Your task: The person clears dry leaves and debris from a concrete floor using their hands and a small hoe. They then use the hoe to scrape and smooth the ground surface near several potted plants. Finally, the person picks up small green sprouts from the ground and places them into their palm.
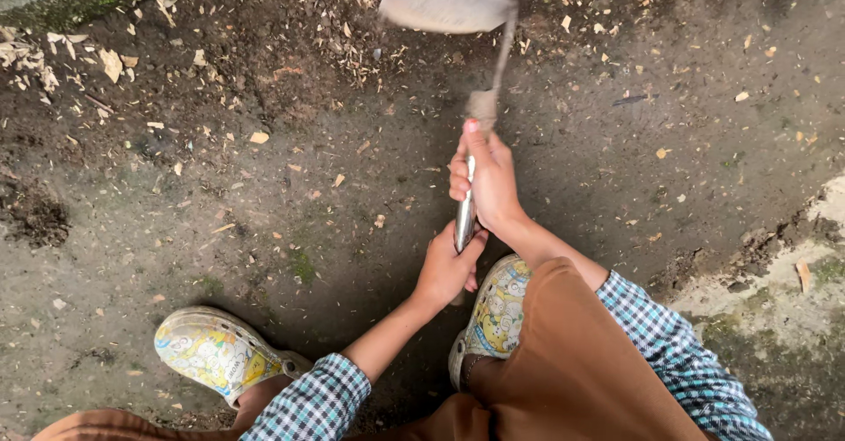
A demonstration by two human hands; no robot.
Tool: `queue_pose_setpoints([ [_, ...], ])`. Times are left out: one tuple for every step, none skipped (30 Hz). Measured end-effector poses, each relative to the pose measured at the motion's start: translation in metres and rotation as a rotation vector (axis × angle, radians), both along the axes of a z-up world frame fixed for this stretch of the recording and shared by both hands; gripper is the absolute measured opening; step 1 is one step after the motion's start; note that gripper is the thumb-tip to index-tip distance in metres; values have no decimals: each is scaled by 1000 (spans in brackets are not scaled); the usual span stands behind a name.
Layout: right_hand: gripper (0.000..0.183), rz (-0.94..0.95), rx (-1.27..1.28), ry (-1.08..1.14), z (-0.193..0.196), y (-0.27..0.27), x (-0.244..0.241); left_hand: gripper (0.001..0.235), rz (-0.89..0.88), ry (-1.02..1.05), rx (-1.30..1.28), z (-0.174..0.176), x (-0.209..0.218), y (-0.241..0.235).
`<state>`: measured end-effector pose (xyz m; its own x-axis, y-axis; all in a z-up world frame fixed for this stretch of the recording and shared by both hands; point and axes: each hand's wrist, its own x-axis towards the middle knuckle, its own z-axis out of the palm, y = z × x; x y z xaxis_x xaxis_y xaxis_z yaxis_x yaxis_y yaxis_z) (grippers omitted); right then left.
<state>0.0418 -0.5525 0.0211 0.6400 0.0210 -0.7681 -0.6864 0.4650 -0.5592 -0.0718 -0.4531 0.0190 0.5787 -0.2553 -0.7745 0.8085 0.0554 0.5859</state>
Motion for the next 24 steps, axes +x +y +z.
queue_pose_setpoints([
  [40, 23, 29, 17, -3, 0, -3, 21, 13, 42, -21, 0, -3, -2],
  [40, 46, 58, 34, -5, 1, -7, 21, 26, 83, -42, -1, -6, -4],
  [40, 69, 89, 48, -7, 1, -7, 22, 26, 66, -41, -1, -6, -7],
  [40, 52, 94, 23, -8, -2, -6, 22, 26, 49, -39, 0, -6, -9],
  [40, 35, 100, 4, -7, -6, -8, 22, 26, 39, -38, 2, -6, -11],
  [40, 18, 106, -14, -6, -9, -10, 22, -4, -4, -12, 3, -4, -10],
  [41, -25, 100, -37, -5, -12, -10, 22, -31, -46, 13, 2, 1, -9],
  [41, -68, 94, -60, -5, -16, -8, 22, -57, -87, 39, 1, 5, -8],
  [41, -112, 87, -88, -6, -18, -6, 21, -72, -76, 43, 1, 7, -7],
  [41, -76, 72, -68, -6, -19, -6, 20, -87, -66, 48, 0, 8, -6],
  [41, -42, 56, -48, -7, -20, -6, 19, -103, -55, 52, -2, 8, -7],
  [41, -9, 40, -28, -9, -21, -7, 17, -69, -17, 1, -4, 2, -11],
  [41, 34, 67, -10, -10, -22, -10, 16, -36, 18, -48, -4, -7, -16],
  [40, 77, 94, 8, -9, -22, -17, 15, -2, 55, -98, -6, -14, -21],
  [40, 118, 124, 27, -10, -22, -21, 15, -8, 40, -116, -9, -18, -25],
  [40, 96, 133, 16, -10, -25, -23, 14, -14, 26, -133, -10, -20, -28],
  [41, 76, 144, 7, -10, -28, -25, 14, -18, 15, -150, -10, -22, -29],
  [42, 55, 154, -1, -9, -31, -27, 15, -72, -7, -100, -9, -21, -28],
  [41, 5, 153, -14, -8, -36, -25, 16, -126, -32, -52, -8, -14, -27],
  [40, -45, 153, -27, -7, -41, -21, 17, -180, -58, -3, -6, -5, -27],
  [39, -97, 154, -36, -5, -46, -19, 17, -203, -68, 10, -2, 4, -28],
  [38, -124, 149, -62, -3, -53, -16, 18, -226, -78, 23, 1, 14, -29],
  [38, -152, 145, -90, 0, -59, -12, 19, -250, -91, 39, 5, 23, -31],
  [37, -180, 142, -118, 3, -64, -8, 18, -262, -116, 64, 11, 29, -32],
])
